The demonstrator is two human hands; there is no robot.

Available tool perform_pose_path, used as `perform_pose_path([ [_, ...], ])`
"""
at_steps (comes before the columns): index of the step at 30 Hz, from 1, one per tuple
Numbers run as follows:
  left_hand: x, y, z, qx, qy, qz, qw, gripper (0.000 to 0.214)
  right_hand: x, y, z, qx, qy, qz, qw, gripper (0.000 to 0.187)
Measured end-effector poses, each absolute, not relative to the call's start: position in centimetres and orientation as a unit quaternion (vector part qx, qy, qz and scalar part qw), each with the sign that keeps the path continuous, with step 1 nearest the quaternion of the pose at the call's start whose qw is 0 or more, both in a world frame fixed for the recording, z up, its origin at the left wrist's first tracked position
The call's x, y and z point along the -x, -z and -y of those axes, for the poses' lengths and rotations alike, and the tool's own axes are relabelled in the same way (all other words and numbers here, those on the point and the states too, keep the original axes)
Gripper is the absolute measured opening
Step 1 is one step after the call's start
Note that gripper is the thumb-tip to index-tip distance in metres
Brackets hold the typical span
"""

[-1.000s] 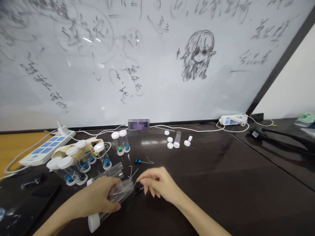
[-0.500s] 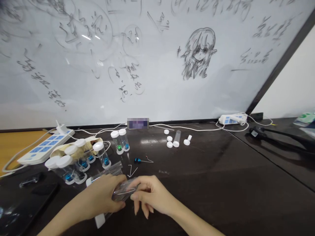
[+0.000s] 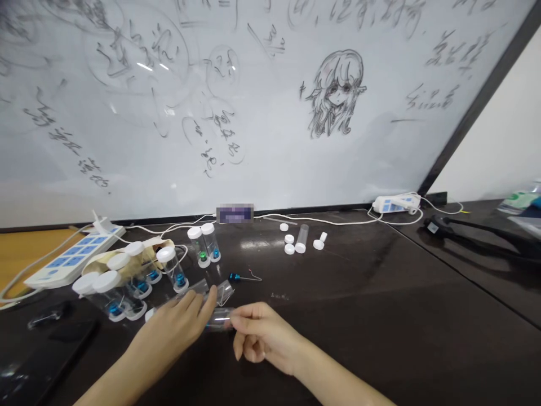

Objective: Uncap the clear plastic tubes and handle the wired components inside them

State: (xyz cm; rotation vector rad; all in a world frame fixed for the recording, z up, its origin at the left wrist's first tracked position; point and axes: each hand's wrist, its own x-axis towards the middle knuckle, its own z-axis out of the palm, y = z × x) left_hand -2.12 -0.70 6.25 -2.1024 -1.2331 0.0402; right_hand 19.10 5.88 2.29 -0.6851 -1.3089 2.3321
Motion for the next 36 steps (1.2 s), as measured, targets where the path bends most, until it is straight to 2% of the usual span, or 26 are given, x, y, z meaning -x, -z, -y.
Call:
perform_pose_path([
  [6, 4.6, -7.7, 0.6, 0.785, -0.014, 0.512, 0.347, 0.062, -20.5, -2.2, -8.6, 0.311, -0.728, 0.554, 0.257, 0.044],
  [9, 5.9, -7.8, 0.6, 0.778, -0.025, 0.521, 0.351, 0.062, -20.8, -1.6, -9.6, 0.332, -0.707, 0.569, 0.258, 0.047],
  [15, 4.5, -7.3, 0.3, 0.821, -0.056, 0.442, 0.357, 0.042, -20.5, 0.1, -10.3, 0.373, -0.665, 0.608, 0.221, 0.050],
  [19, 2.6, -7.1, -0.1, 0.833, -0.047, 0.456, 0.311, 0.036, -20.4, 0.4, -10.3, 0.385, -0.637, 0.637, 0.202, 0.049],
  [22, 2.7, -7.7, -0.4, 0.823, -0.003, 0.526, 0.212, 0.045, -20.5, 0.0, -10.1, 0.395, -0.598, 0.664, 0.214, 0.046],
  [24, 3.4, -8.3, -0.6, 0.801, 0.055, 0.587, 0.104, 0.052, -20.5, -0.6, -9.7, 0.402, -0.550, 0.689, 0.247, 0.039],
  [28, 3.7, -8.2, -0.9, 0.706, 0.274, 0.618, -0.214, 0.027, -20.2, -2.0, -8.0, 0.380, -0.444, 0.740, 0.332, 0.024],
  [30, 2.7, -7.3, -0.9, 0.617, 0.394, 0.568, -0.377, 0.040, -19.7, -2.6, -6.8, 0.344, -0.432, 0.761, 0.341, 0.025],
  [32, 0.8, -6.2, -0.7, 0.519, 0.488, 0.511, -0.482, 0.047, -19.3, -3.0, -5.6, 0.318, -0.436, 0.776, 0.327, 0.041],
  [35, -2.1, -5.2, -0.4, 0.410, 0.578, 0.453, -0.541, 0.041, -18.7, -3.4, -4.2, 0.315, -0.436, 0.792, 0.288, 0.090],
  [36, -2.8, -5.0, -0.3, 0.387, 0.591, 0.441, -0.554, 0.041, -18.6, -3.5, -3.9, 0.316, -0.440, 0.792, 0.283, 0.096],
])
